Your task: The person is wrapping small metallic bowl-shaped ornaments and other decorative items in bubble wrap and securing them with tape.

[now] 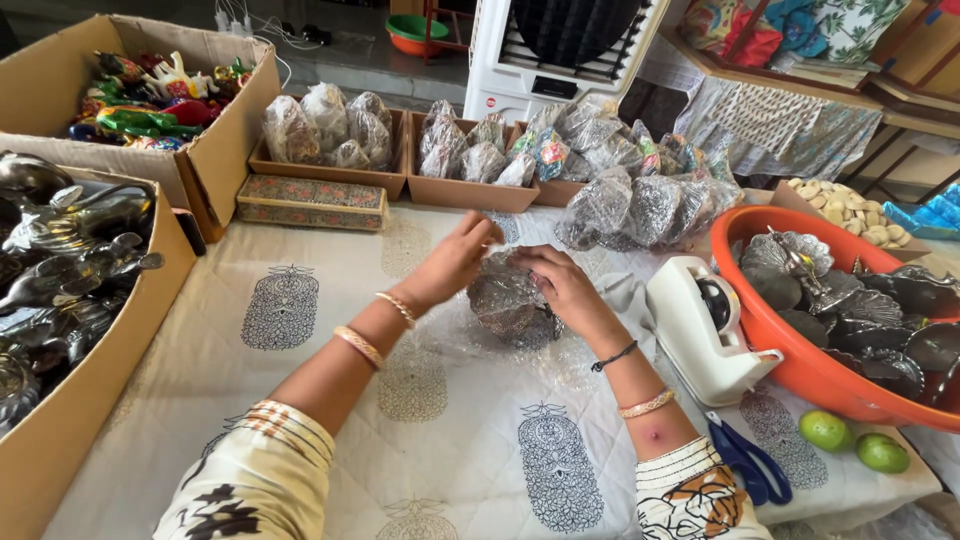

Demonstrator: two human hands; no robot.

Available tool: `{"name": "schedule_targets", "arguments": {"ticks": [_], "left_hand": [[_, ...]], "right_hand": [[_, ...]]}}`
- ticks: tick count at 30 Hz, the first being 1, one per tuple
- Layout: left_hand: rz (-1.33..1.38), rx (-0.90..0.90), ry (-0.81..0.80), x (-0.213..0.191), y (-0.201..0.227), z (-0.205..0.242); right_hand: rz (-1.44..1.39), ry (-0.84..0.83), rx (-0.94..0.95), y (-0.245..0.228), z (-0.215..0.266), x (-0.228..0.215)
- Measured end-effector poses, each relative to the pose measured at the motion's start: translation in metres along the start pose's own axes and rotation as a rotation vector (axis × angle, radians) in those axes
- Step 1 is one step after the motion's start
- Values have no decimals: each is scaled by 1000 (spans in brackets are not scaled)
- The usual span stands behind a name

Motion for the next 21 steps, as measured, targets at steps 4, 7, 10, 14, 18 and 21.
{"name": "schedule_targets", "arguments": {"ticks": [4,7,10,14,18,21], "left_hand": [[-538,-3,-128,-36,14,26],[-633,-63,-345,-28,4,58],[-520,-36,-412,-31,46,76],[-544,-4,-445,-25,63,80],[-374,96,-368,-27,72,80],[-233,-60,-348,-18,34,86]], "right_hand": [[-5,-5,32,2,0,-1],[-110,-40,63,11,0,2],[-154,13,1,10,1,1],[-92,-6,41,15,2,5],[-37,-6,59,14,2,4],[-21,3,50,21,2,8]]}}
Point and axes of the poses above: each hand's wrist, its own z-axis away from the middle knuckle, its own x-axis out of the palm, y = z × x, the point moved 5 cm from there along -z, towards the middle knuckle, and after that the axes turned 9 degrees about -y, right-handed, at the moved point
